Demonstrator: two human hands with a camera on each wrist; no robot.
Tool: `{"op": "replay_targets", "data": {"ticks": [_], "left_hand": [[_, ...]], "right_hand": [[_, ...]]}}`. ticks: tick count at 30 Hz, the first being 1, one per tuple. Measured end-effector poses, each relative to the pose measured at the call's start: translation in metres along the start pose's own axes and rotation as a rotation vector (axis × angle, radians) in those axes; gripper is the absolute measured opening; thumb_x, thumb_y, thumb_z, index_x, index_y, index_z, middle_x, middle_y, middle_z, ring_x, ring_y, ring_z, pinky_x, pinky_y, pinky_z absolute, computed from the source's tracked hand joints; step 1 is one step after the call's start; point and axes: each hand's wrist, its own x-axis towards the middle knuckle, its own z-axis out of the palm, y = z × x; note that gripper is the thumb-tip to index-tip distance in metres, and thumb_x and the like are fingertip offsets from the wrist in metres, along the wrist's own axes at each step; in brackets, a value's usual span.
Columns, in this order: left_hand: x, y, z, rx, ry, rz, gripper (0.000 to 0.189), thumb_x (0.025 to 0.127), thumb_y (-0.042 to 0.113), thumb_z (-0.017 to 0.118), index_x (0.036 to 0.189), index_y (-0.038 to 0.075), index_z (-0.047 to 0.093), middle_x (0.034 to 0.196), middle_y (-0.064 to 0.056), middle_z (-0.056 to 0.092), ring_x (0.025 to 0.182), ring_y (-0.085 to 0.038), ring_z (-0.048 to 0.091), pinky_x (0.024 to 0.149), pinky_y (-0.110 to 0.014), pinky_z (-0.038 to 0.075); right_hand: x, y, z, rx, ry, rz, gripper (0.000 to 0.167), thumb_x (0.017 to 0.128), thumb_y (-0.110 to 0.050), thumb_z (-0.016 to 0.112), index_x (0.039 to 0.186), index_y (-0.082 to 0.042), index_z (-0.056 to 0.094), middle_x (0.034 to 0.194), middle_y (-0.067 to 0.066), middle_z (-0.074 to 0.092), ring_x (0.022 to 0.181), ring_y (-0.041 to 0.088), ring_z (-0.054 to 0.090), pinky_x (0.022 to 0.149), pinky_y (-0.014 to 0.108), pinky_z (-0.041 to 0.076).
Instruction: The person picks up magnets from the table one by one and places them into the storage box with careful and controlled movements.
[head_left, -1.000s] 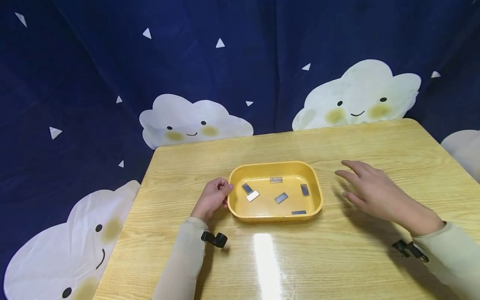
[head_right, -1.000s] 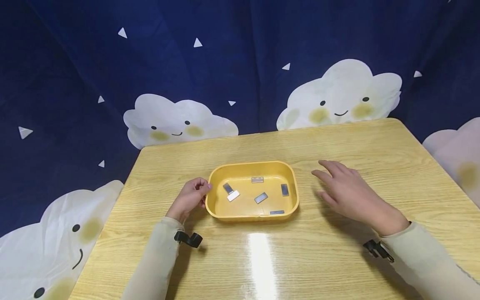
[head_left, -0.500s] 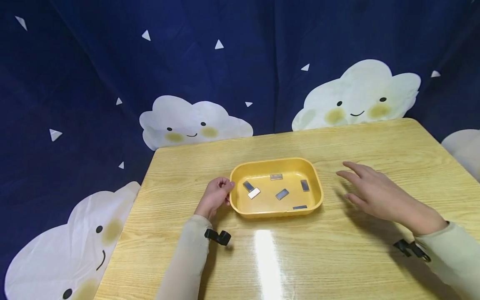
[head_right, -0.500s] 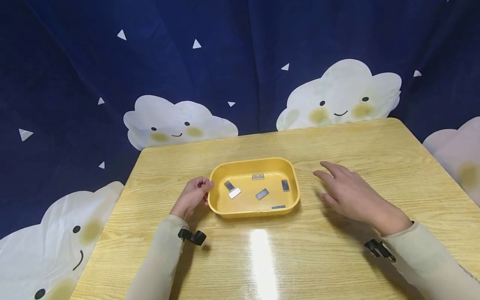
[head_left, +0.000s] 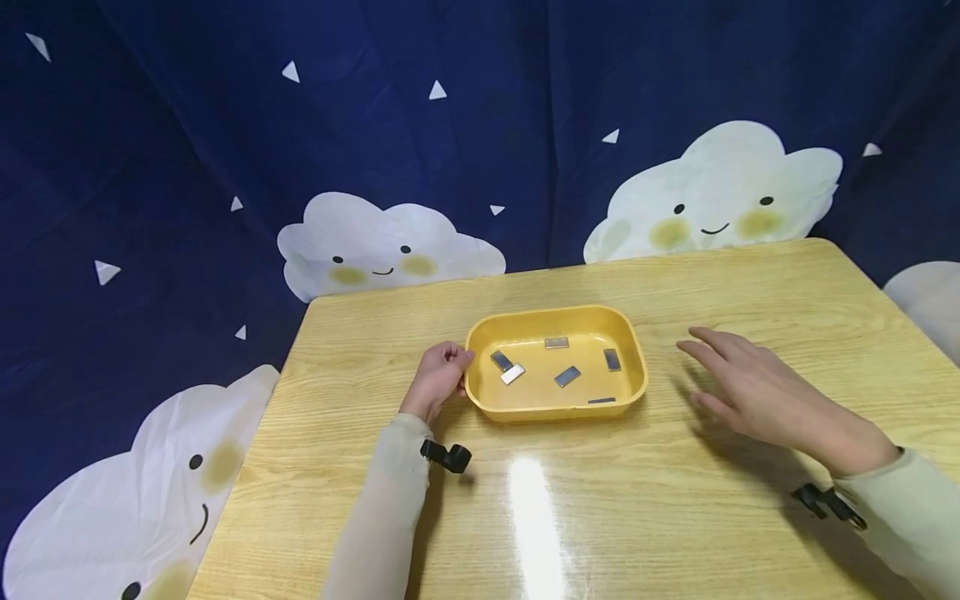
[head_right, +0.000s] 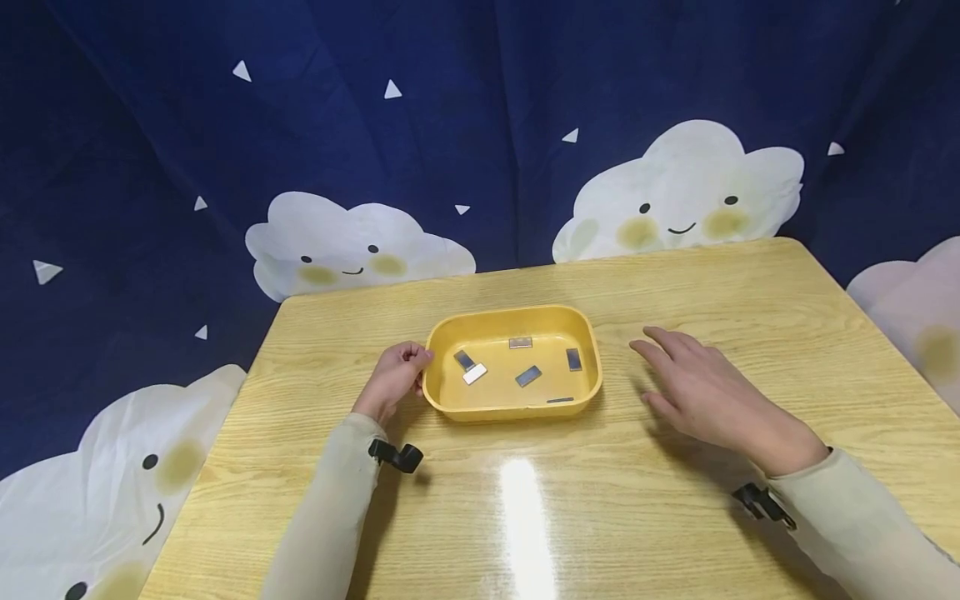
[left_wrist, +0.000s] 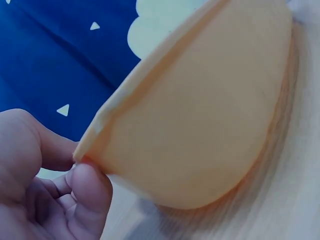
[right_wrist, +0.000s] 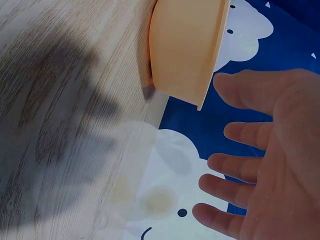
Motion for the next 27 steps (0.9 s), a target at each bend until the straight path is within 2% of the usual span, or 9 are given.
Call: {"op": "replay_targets", "data": {"ticks": [12, 17, 21, 24, 27], "left_hand": [[0.032, 0.005, 0.004, -0.042, 0.045, 0.039, 0.016, 0.100, 0.017, 0.056, 0.091, 0.004, 0.054, 0.070, -0.001, 0.048, 0.055, -0.011, 0.048, 0.050, -0.023, 0.046], [0.046, 0.010, 0.009, 0.014, 0.042, 0.047, 0.018, 0.101, 0.020, 0.056, 0.093, 0.004, 0.055, 0.071, -0.001, 0.047, 0.055, -0.011, 0.048, 0.050, -0.023, 0.047], [0.055, 0.016, 0.014, 0.080, 0.071, 0.045, 0.018, 0.101, 0.022, 0.056, 0.094, 0.005, 0.056, 0.072, -0.001, 0.047, 0.053, -0.011, 0.047, 0.050, -0.025, 0.047], [0.062, 0.018, 0.019, 0.087, 0.104, 0.036, 0.017, 0.100, 0.021, 0.056, 0.093, 0.005, 0.057, 0.070, -0.001, 0.046, 0.052, -0.011, 0.046, 0.050, -0.025, 0.047], [0.070, 0.021, 0.023, 0.065, 0.123, 0.021, 0.017, 0.100, 0.020, 0.056, 0.092, 0.005, 0.056, 0.071, -0.001, 0.046, 0.052, -0.010, 0.046, 0.051, -0.025, 0.047]], "right_hand": [[0.000, -0.002, -0.001, -0.003, -0.029, 0.013, 0.066, 0.082, -0.020, 0.078, 0.139, -0.003, 0.050, 0.140, 0.027, 0.051, 0.124, 0.046, 0.052, 0.092, 0.065, 0.046], [-0.002, -0.002, 0.002, -0.003, -0.053, 0.014, 0.064, 0.083, -0.021, 0.078, 0.137, -0.002, 0.051, 0.137, 0.027, 0.053, 0.123, 0.047, 0.052, 0.094, 0.065, 0.046], [-0.002, -0.002, 0.003, 0.009, -0.098, 0.028, 0.064, 0.085, -0.022, 0.077, 0.138, -0.002, 0.050, 0.137, 0.028, 0.053, 0.123, 0.048, 0.052, 0.095, 0.065, 0.045], [-0.002, -0.003, 0.004, 0.016, -0.113, 0.032, 0.063, 0.085, -0.022, 0.077, 0.139, -0.002, 0.050, 0.137, 0.027, 0.054, 0.124, 0.048, 0.052, 0.095, 0.065, 0.046], [0.001, -0.003, 0.002, 0.014, -0.095, 0.021, 0.061, 0.085, -0.021, 0.076, 0.137, -0.002, 0.051, 0.136, 0.026, 0.055, 0.122, 0.047, 0.054, 0.094, 0.065, 0.046]]}}
